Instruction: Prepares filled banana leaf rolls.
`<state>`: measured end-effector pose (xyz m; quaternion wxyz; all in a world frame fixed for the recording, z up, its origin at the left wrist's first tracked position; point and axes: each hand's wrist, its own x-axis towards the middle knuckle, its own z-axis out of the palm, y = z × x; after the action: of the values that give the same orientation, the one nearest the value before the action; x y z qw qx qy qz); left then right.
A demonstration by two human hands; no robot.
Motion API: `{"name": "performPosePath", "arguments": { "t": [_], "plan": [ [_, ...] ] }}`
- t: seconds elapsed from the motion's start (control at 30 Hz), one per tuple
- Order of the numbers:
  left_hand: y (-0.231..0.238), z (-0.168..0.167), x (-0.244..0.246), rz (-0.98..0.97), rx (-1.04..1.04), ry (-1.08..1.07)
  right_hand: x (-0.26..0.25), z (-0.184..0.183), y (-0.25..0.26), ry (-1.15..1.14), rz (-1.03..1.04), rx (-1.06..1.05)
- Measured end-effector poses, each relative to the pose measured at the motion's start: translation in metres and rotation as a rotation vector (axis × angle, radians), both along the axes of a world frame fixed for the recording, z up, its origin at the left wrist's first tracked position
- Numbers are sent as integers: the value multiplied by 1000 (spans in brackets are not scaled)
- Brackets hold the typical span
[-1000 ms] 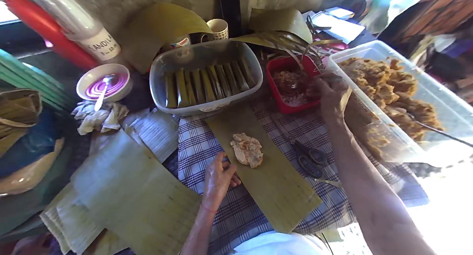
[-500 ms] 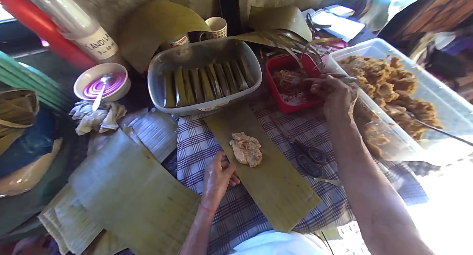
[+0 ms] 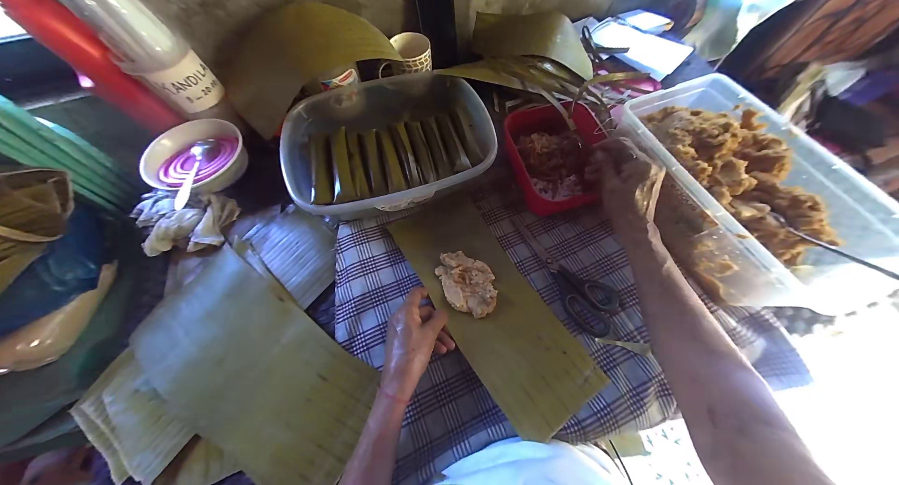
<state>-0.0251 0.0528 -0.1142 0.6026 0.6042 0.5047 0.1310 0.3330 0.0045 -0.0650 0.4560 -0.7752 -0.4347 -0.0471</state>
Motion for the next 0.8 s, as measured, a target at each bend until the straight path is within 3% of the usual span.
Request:
{"name": "performPosePath", "arguments": {
  "t": [0.23, 0.4, 0.53, 0.63, 0.8],
  "plan": [
    [0, -2, 0, -2, -10, -3, -13, -8, -14, 181, 88, 68],
    [1, -1, 0, -1, -15, -5, -7, -4, -1, 464, 29, 366],
    [1, -3, -1, -9, -22, 1, -13, 10, -20, 574, 102, 428],
    [0, -2, -1, -7, -13, -4, -5, 17, -13, 629, 40, 557],
    [0, -4, -1, -8, 0, 10, -8, 21, -33, 661, 98, 494]
  ]
}}
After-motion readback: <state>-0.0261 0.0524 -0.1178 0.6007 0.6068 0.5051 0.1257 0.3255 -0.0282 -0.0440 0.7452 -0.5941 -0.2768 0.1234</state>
